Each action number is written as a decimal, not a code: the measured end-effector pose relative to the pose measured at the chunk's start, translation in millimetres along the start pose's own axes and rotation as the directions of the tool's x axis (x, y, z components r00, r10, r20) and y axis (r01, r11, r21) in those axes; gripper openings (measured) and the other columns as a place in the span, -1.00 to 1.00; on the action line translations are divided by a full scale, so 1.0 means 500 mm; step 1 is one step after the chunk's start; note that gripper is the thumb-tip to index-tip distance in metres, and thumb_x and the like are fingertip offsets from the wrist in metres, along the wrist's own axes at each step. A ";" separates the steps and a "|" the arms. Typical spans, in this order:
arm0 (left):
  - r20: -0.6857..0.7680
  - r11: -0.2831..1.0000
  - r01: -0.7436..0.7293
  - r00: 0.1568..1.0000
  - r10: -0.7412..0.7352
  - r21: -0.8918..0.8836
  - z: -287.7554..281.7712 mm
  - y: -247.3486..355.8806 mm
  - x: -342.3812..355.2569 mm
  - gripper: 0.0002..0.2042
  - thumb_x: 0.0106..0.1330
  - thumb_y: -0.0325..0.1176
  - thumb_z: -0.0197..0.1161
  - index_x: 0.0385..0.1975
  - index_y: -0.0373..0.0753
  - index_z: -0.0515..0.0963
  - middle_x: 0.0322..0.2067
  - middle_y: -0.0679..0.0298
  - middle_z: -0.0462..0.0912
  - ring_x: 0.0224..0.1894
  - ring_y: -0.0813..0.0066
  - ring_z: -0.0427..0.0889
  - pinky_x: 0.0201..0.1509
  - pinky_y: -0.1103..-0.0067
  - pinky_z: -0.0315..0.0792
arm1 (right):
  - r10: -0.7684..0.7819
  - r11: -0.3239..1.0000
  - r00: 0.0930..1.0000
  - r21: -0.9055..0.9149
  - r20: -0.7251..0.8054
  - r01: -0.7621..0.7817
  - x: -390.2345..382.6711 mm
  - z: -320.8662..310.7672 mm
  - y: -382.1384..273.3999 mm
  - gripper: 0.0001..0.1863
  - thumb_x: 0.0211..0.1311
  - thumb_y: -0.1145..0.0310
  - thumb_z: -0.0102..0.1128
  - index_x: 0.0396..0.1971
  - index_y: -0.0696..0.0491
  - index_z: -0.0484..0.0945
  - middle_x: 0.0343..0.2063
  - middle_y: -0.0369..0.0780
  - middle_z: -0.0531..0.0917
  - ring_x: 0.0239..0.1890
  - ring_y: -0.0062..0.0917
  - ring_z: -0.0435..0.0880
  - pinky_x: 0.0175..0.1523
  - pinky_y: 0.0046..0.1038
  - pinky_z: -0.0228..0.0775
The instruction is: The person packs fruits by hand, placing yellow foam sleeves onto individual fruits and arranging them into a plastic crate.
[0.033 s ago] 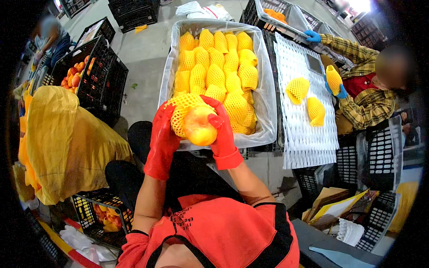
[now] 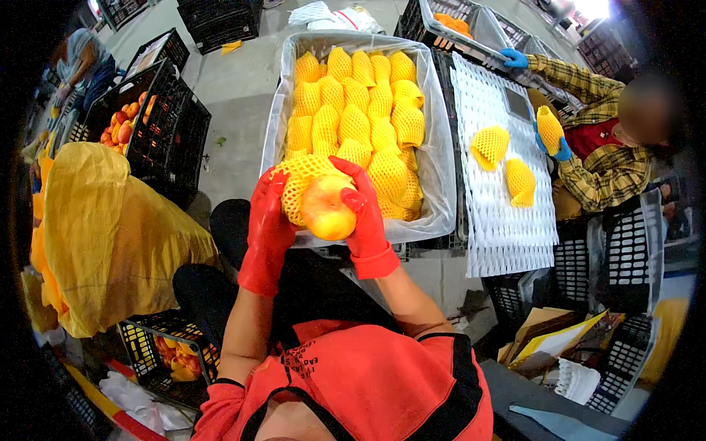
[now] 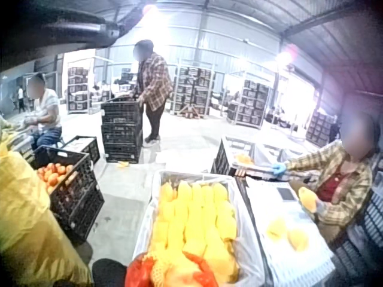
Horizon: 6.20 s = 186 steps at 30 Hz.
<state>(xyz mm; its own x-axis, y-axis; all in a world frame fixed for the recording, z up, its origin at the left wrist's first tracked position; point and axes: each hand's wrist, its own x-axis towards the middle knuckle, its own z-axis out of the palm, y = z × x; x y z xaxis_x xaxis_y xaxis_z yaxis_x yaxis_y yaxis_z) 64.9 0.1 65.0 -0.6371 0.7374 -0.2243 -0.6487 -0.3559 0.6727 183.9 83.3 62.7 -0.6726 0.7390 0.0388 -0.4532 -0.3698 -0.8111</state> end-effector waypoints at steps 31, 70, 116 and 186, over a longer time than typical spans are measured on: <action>-0.055 0.947 0.160 0.987 -0.151 0.278 0.054 0.029 0.025 -0.77 0.29 -0.25 0.33 -0.29 -0.32 0.60 -0.50 0.34 0.67 -0.61 0.71 0.57 -0.64 0.72 0.34 | -0.015 0.641 0.993 -0.761 0.119 0.101 -0.030 -0.061 0.025 -0.36 -0.03 0.17 0.35 0.11 0.01 0.41 0.03 -0.20 0.57 0.05 -0.33 0.58 0.21 -0.36 0.36; 0.547 0.150 -0.552 0.834 0.075 0.820 0.012 -0.061 -0.035 -0.64 0.20 -0.41 0.27 0.03 -0.16 0.56 -0.50 0.03 0.60 -0.43 0.01 0.59 -0.34 0.33 0.47 | -0.816 0.139 0.513 -0.951 -0.268 -0.275 -0.017 -0.628 -0.269 -0.59 0.12 0.50 0.07 0.03 0.09 0.43 -0.10 -0.10 0.54 -0.12 -0.31 0.57 -0.05 -0.31 0.47; 0.442 0.700 -0.524 0.838 0.322 0.484 0.014 -0.023 -0.010 -0.41 0.20 -0.48 0.25 0.28 -0.27 0.31 0.33 0.12 0.22 0.41 0.23 0.12 0.44 0.39 0.06 | -0.175 0.908 0.977 -0.364 0.119 0.207 0.027 -0.011 -0.018 -0.14 0.08 0.50 0.37 0.37 0.09 0.10 0.30 -0.21 0.25 0.29 -0.46 0.29 0.33 -0.40 0.18; 0.096 0.965 -0.256 0.963 0.251 0.052 -0.016 0.002 -0.015 -0.75 0.31 -0.53 0.21 -0.04 -0.42 0.49 -0.17 0.20 0.65 -0.18 0.52 0.65 -0.09 0.57 0.56 | -0.156 0.939 0.987 -0.304 0.038 0.160 0.028 -0.006 -0.024 -0.13 -0.01 0.11 0.42 0.27 0.16 0.24 0.18 -0.16 0.41 0.02 -0.49 0.54 0.08 -0.47 0.43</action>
<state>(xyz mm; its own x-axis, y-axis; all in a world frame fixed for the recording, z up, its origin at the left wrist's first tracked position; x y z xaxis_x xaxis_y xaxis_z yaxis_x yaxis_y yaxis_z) 65.8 -10.4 61.8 -0.7365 0.6761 0.0202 -0.4411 -0.5027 0.7435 181.8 99.7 71.4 -0.6151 0.7660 0.1869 -0.3557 -0.0581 -0.9328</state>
